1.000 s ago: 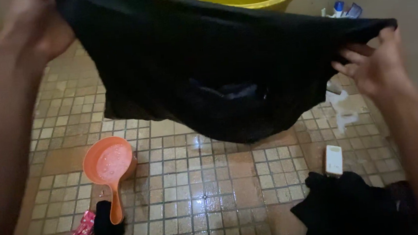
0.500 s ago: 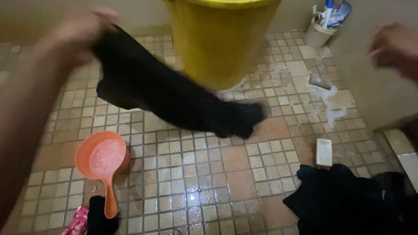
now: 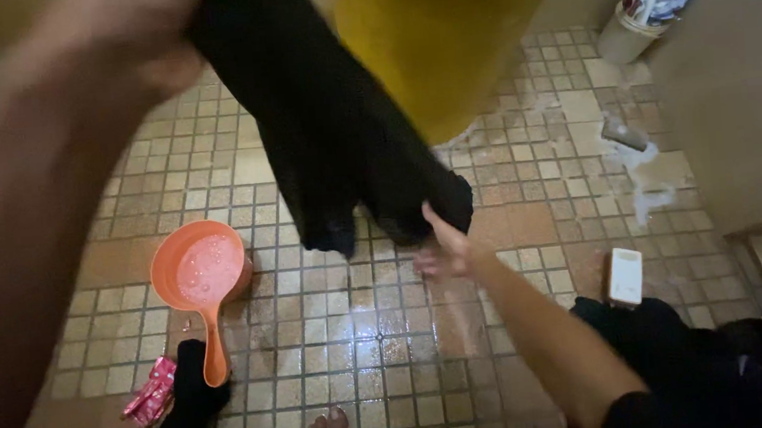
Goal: Wash a black t-shirt by hand using a brush and soap on the bathroom floor.
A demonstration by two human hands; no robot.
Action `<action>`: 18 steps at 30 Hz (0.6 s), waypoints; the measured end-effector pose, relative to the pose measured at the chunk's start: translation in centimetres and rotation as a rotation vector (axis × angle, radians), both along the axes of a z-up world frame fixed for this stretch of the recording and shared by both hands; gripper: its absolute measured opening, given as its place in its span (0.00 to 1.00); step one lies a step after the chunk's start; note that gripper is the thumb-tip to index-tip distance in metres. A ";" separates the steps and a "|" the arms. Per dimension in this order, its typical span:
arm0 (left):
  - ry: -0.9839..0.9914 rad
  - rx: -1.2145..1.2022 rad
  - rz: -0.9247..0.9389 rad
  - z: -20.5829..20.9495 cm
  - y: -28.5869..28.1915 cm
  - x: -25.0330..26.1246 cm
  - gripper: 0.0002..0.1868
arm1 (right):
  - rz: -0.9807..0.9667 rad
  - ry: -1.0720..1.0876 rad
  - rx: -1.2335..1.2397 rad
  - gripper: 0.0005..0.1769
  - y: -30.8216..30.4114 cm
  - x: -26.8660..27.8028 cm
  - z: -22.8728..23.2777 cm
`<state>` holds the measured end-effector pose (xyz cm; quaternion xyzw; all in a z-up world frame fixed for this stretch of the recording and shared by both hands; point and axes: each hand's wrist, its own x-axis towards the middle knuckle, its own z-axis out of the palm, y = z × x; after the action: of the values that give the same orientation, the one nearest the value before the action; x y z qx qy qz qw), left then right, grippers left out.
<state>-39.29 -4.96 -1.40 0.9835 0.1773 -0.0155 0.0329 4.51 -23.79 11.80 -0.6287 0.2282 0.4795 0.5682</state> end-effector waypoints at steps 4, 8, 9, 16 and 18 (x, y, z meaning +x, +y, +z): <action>0.161 0.052 -0.029 -4.3 1.3 0.4 0.24 | -0.364 -0.121 0.400 0.41 1.2 4.5 -6.9; 0.219 -0.007 -0.063 -6.0 1.5 -0.6 0.30 | 0.034 -0.706 -0.383 0.34 -2.5 6.9 -0.7; -0.048 0.095 -0.105 -6.4 1.2 -0.9 0.34 | 0.107 -0.702 -0.481 0.35 -3.6 6.4 3.9; -0.023 0.038 -0.101 -5.8 1.7 -0.6 0.26 | -0.303 -0.443 0.042 0.21 -17.7 4.0 30.4; 0.275 -0.031 -0.078 -3.1 1.2 0.7 0.28 | -0.185 -0.789 0.409 0.22 -21.8 4.0 34.0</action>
<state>-38.55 -3.73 -4.49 0.9776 0.1414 -0.1542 0.0227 8.50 -45.63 45.84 -0.6152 -0.0501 0.1855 0.7646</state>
